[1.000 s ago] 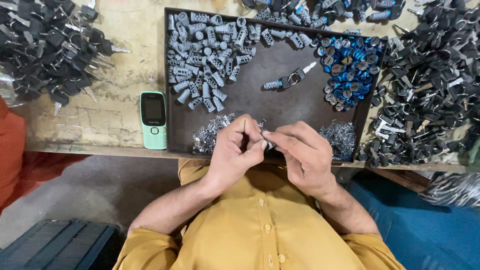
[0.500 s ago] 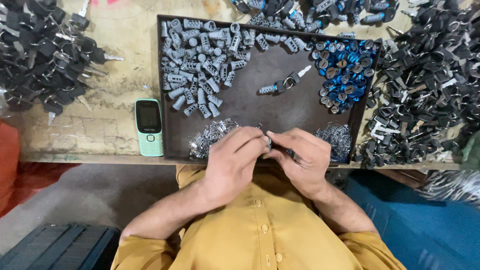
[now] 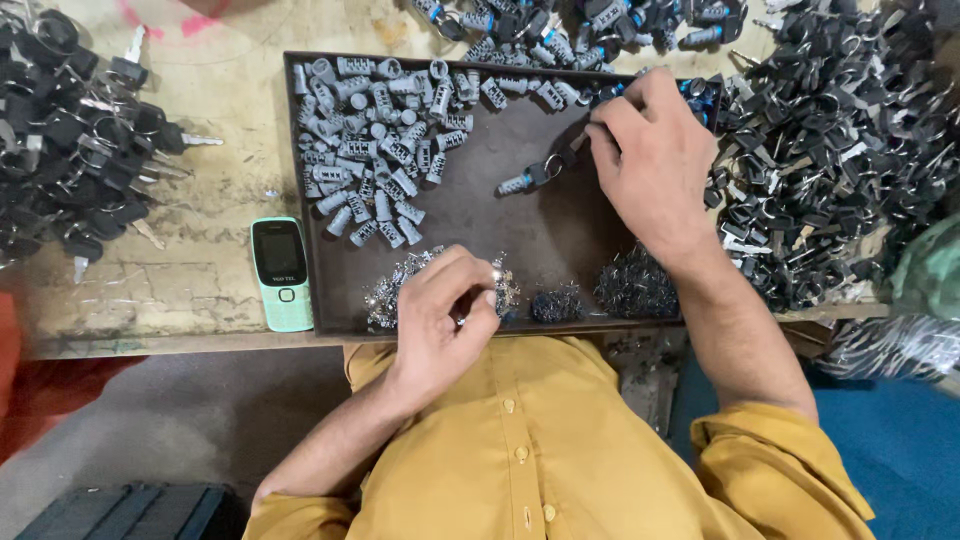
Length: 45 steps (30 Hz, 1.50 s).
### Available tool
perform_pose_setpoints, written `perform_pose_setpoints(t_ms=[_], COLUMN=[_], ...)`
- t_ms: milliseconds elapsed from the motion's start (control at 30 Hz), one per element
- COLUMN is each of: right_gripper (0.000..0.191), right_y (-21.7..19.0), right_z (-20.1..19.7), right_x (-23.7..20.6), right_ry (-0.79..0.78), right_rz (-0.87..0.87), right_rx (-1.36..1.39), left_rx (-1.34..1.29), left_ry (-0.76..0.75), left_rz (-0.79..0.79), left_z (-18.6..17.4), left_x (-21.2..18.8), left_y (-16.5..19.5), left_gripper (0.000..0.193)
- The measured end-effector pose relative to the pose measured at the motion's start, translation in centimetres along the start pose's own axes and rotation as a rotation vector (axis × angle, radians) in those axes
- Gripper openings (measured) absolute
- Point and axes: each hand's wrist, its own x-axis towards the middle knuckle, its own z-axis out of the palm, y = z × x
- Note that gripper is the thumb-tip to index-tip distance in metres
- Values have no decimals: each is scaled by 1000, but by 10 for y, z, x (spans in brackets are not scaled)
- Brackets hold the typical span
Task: The person sits at a workbench and assembles small metal lock components by hand. They pick gray and blue cylindrical parts from a tray, fit pieces together between the fingers, and place the assembled parts back onto the tray, repeating the process with new components.
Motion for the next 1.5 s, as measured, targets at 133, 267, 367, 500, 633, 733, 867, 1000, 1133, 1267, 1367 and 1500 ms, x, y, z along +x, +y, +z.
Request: perform_pose_setpoints(t_ms=[133,267,367,500,633,733,867,1000,1133,1267,1367,1500], right_gripper=[19,19,22,19,20,17,17,15,30,29,28,22], right_y=[-1,-1,0,-2,-8,-12,-16,-45,-79,-89,-87,-87], right_z=[-6,-9,-3,1,-8,-13,-22,-30,-26,-18,-15,-13], right_x=[-2,-12,-11,-4,-7,-8,-15,-49,-88,-104,-110,-119], right_ry=[72,60,54,60,151,125,131,62,-154,-102,-64,-42], right_rz=[129,147,39,16,54,99,154,547,342,420,448,457], right_rx=[140,151,21,-30,143,267,320,822,1179,1312,1414,1451], left_rx=[42,0,-24,0,-3,-28,-75,-93,-136,-183,-187,-132], left_ry=[-15,-44,-92,-93,-35,-34,-68,-68,-87,-99,-112,-84], left_rz=[63,75,125,146,100,68,171,244,233,177,164,212], left_z=[-1,-1,3,4,0,-2,-2,1,6,7,10,14], left_x=[0,4,5,-2,-5,-5,-5,-1,2,-4,-7,-11], left_y=[4,6,8,11,10,8,8,9,4,2,3,5], left_gripper=[14,11,9,9,10,10,8,13,16,13,13,15])
